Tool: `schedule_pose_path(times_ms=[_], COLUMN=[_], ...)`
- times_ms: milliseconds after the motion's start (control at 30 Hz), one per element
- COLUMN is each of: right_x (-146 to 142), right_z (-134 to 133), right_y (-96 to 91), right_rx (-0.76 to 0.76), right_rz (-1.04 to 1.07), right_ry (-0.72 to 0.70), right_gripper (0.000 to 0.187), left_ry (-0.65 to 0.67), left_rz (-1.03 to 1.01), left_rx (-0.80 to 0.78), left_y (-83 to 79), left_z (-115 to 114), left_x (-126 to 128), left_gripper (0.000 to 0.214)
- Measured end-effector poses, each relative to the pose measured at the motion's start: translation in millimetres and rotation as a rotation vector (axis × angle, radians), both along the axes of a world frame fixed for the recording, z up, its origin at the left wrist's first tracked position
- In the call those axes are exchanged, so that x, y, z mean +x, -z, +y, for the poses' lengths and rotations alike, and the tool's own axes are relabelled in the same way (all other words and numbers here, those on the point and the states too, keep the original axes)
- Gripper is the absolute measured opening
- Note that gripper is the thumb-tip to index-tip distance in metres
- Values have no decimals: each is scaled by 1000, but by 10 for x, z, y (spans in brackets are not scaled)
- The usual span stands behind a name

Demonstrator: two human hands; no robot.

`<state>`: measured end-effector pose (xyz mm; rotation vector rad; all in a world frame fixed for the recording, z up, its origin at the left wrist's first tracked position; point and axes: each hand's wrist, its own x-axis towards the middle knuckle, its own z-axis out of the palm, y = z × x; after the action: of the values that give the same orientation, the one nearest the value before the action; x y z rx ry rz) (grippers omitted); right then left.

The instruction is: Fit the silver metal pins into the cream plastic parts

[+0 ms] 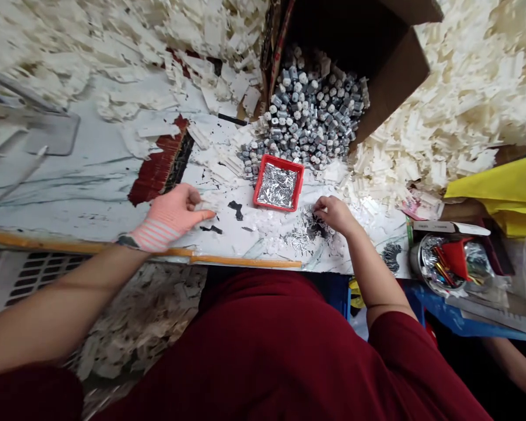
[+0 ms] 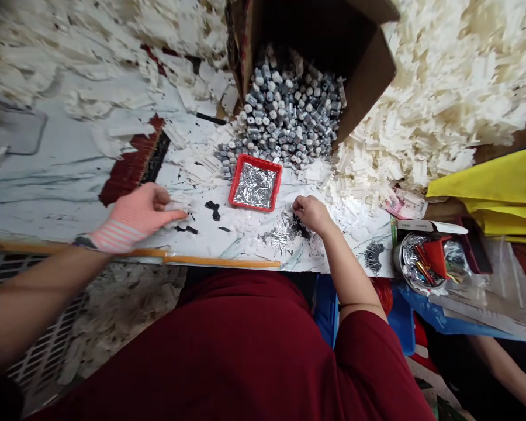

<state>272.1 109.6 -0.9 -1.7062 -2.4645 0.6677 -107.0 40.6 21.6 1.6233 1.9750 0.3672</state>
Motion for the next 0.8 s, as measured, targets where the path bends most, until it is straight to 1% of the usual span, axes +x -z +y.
schedule_pose_path(times_ms=[33, 67, 100, 133, 200, 267, 333, 400, 467, 533, 600, 667, 700, 767, 800], right_x=[-52, -102, -147, -186, -246, -285, -310, -316, -298, -266, -253, -291, -334, -449, -511], right_z=[23, 40, 50, 55, 54, 45, 35, 23, 2, -48, -145, -292, -376, -537, -602], right_y=[14, 23, 30, 37, 55, 77, 96, 109, 112, 104, 86, 58, 43, 14, 2], right_rx=[-3, -9, -15, -17, -8, 13, 26, 19, 10, 24, 24, -54, -114, -199, -200], right_rz=[-15, -26, -40, -60, -121, -190, -254, -301, -285, -163, 69, 349, 477, 641, 666], right_ry=[-45, -90, -132, -171, -236, -277, -293, -285, -264, -204, -75, 60, 99, 101, 77], right_gripper=[11, 12, 13, 14, 16, 17, 17, 19, 21, 20, 15, 12, 13, 16, 16], left_ry=[-85, -118, -123, -125, -146, -167, -172, -173, -180, -172, -139, -105, -97, -94, -92], left_rz=[-161, -331, -495, -632, -839, -993, -1093, -1136, -1155, -1169, -1177, -1171, -1163, -1144, -1137], left_rx=[-17, -34, -48, -61, -101, -168, -220, -245, -260, -294, -328, -332, -322, -299, -294], left_y=[-1, 14, 46, 90, 197, 290, 344, 368, 385, 412, 443, 465, 471, 472, 471], left_z=[-72, -136, -192, -238, -303, -332, -334, -324, -313, -305, -297, -288, -283, -274, -271], left_x=[66, 136, 209, 282, 425, 561, 688, 811, 939, 1074, 1207, 1322, 1367, 1428, 1444], left_gripper=[48, 57, 62, 63, 55, 46, 41, 39, 36, 33, 30, 26, 24, 23, 22])
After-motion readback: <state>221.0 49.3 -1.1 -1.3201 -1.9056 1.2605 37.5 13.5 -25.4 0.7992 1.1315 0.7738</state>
